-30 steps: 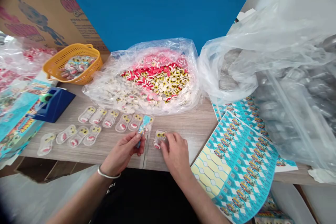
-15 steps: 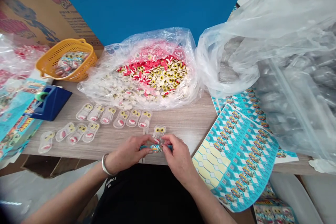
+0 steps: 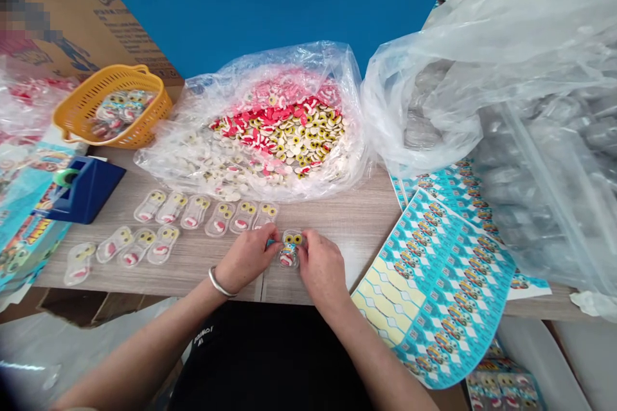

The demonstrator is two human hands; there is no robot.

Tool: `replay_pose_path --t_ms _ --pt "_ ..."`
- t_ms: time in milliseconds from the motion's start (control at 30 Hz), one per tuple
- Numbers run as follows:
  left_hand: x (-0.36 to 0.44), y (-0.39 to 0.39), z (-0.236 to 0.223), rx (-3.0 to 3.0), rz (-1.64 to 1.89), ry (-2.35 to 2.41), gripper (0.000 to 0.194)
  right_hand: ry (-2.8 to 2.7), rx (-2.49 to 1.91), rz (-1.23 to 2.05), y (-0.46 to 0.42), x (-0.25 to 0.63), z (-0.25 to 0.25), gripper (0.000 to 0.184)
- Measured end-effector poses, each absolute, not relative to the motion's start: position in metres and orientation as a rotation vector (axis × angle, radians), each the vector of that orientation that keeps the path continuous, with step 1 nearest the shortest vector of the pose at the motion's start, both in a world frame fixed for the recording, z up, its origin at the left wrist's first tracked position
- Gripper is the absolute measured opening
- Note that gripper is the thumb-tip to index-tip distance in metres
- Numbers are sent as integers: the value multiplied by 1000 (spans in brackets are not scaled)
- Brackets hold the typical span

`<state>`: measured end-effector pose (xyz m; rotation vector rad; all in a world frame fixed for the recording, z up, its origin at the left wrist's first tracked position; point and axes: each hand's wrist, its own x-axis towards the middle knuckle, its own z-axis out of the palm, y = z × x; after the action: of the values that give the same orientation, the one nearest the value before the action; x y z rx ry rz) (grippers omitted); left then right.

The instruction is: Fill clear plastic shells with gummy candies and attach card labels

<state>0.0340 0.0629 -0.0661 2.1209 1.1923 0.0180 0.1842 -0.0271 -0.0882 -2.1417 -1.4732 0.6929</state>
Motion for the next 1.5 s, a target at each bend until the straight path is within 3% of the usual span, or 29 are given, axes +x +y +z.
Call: replay_pose_path --t_ms 100,200,433,700,900,1133,1267,1500 --pt "36 57 -66 2176 -79 1285 8 -1599 -2203 626 -25 182 -88 24" --pt "30 48 -61 2204 -160 1433 23 -1679 -2236 647 -28 180 -83 24" --pt "-44 -1 -60 1930 -231 1641 39 -1819 -2180 837 -47 150 -68 17" --pt "-60 -52 -78 433 537 1499 39 -2055 -1990 938 -40 108 -64 18" --pt "-56 -60 -85 293 612 1447 45 -2080 -1903 971 -41 100 -64 17" --pt "-49 -45 -54 423 761 1345 36 -1331 -1694 1324 -47 128 -67 37" --pt "-31 -24 -32 533 812 1275 35 -993 -1440 1483 -48 154 -62 27" --pt "14 -9 -14 492 645 876 24 -672 -1028 1587 -50 180 -43 35"
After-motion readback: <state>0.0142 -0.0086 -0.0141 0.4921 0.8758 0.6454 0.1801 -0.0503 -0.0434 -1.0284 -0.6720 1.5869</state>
